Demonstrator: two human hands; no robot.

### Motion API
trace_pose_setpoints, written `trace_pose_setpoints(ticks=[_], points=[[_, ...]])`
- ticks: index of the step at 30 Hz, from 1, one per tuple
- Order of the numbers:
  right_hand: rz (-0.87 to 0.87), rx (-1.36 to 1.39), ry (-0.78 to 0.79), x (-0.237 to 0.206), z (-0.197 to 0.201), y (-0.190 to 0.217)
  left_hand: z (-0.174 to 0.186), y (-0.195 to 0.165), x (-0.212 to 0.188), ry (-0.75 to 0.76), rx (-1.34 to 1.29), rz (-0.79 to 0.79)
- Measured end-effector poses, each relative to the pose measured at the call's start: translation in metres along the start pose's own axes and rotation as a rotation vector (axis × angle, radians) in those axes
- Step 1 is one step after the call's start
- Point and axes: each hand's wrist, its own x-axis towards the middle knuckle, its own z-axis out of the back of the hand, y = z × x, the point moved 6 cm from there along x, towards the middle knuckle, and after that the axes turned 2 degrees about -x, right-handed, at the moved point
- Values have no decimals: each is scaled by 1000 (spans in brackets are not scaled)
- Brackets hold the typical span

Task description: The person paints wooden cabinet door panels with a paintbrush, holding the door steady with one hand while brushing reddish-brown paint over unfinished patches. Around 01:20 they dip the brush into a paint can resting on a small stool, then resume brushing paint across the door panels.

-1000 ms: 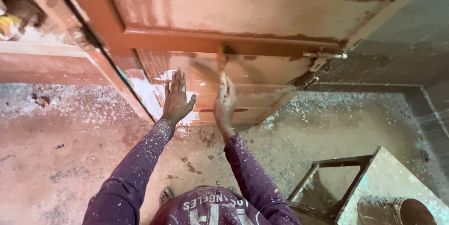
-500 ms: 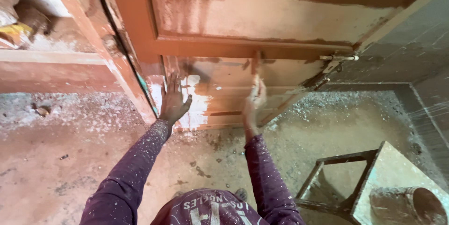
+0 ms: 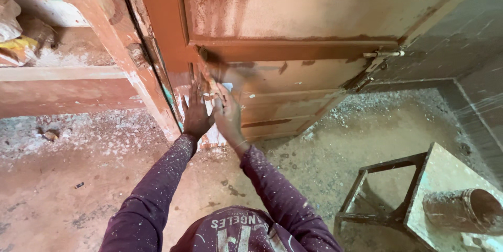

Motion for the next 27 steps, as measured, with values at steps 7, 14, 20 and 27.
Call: trace_pose_setpoints(ticks=[7, 14, 20, 27], points=[[-199, -239, -157, 16, 77, -32, 7, 10, -2, 31, -25, 8], [-268, -262, -398, -3, 78, -29, 17, 23, -21, -9, -50, 17], [62, -219, -117, -3, -25, 3, 16, 27, -37, 81, 40, 86], [-24, -76, 47, 1, -44, 2, 23, 30, -50, 66, 9, 129]])
